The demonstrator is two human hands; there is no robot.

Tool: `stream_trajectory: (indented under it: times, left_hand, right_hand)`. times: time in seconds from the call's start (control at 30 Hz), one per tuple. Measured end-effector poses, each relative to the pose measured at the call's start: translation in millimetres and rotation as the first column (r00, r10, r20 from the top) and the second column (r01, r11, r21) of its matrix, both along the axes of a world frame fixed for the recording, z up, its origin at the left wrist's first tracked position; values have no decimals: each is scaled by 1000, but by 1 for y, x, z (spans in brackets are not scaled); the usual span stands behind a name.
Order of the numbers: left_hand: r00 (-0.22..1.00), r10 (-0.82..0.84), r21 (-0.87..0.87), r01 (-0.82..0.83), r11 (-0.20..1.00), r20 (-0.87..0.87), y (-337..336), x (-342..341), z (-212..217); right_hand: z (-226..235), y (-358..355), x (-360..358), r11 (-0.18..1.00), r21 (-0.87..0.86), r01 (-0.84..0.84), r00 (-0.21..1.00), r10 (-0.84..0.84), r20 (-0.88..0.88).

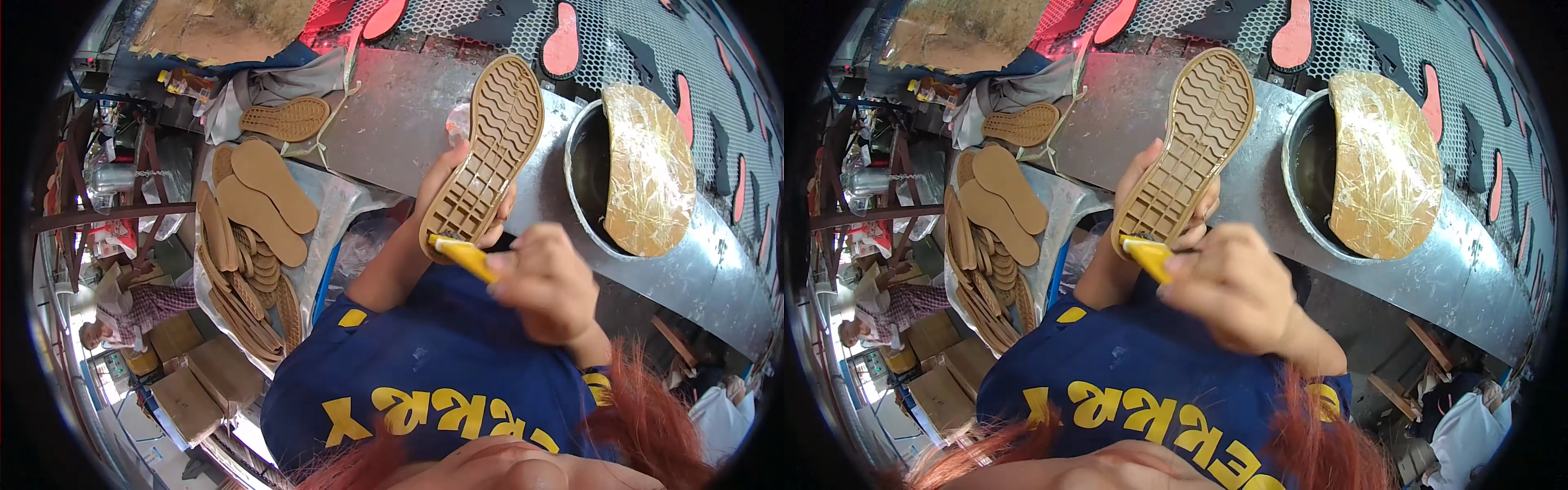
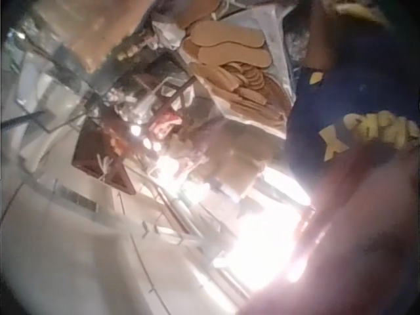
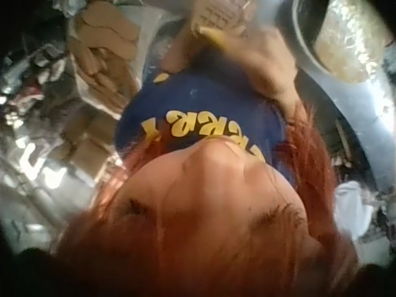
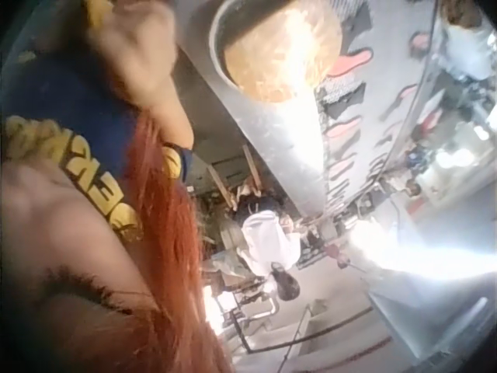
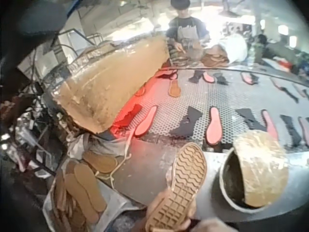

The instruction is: The person repeatedly applies a liquid adhesive to the textured bottom of shoe soles using a yellow brush. They dip the brush into a container and spread the substance across the sole surface, then place the treated sole onto a metal mesh rack.

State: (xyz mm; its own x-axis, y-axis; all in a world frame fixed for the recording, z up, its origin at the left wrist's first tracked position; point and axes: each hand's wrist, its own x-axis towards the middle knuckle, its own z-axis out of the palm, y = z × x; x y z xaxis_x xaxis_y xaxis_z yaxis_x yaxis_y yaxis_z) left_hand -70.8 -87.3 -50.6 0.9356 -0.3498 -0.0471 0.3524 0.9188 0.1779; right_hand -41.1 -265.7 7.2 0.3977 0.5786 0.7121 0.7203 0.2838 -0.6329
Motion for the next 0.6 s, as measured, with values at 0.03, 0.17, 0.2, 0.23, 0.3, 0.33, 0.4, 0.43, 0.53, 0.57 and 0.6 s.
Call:
stream_trajectory:
  times: [0.03, 0.17, 0.2, 0.23, 0.3, 0.33, 0.4, 0.43, 0.53, 0.57, 0.6]
  left_hand:
    - [998, -2, 6, 3, 1000, -57, 0, 0, 4]
    - [996, -36, 22, 38, 999, -82, 1, 3, 2]
    - [996, -55, 16, 56, 998, -68, 1, 4, 1]
    - [995, -78, 11, 79, 997, -56, 2, 6, 0]
    - [997, -70, 5, 70, 998, -31, 1, 7, -6]
    - [997, -43, 23, 45, 999, -64, 1, 2, -3]
    - [996, -53, -19, 52, 998, -66, 3, -3, -10]
    - [997, -76, -27, 76, 997, -26, 0, -3, -11]
    - [987, -153, -98, 148, 984, -42, -2, -3, -8]
    - [990, -129, -70, 124, 990, -62, 1, -6, -5]
    - [991, -104, -41, 101, 994, -82, 3, -10, -2]
  right_hand:
    - [-4, 2, 6, 1000, 21, -1, 998, 2, -70]
    - [-2, 8, 9, 989, 57, 140, 988, -136, -66]
    - [-1, 9, 1, 993, 72, 92, 995, -90, -29]
    - [1, 11, -7, 996, 87, 20, 999, -16, -46]
    - [5, 7, -7, 999, 39, -35, 997, 38, -61]
    - [4, 6, 2, 1000, 26, 5, 994, -2, -106]
    - [2, 5, 23, 980, -14, 199, 955, -197, -222]
    - [-10, 5, 35, 928, 13, 373, 913, -365, -185]
    - [-13, 4, 45, 866, 35, 498, 856, -485, -178]
    - [-11, 4, 39, 871, 9, 491, 871, -491, -10]
    - [-2, 5, 23, 846, -40, 532, 838, -519, 171]
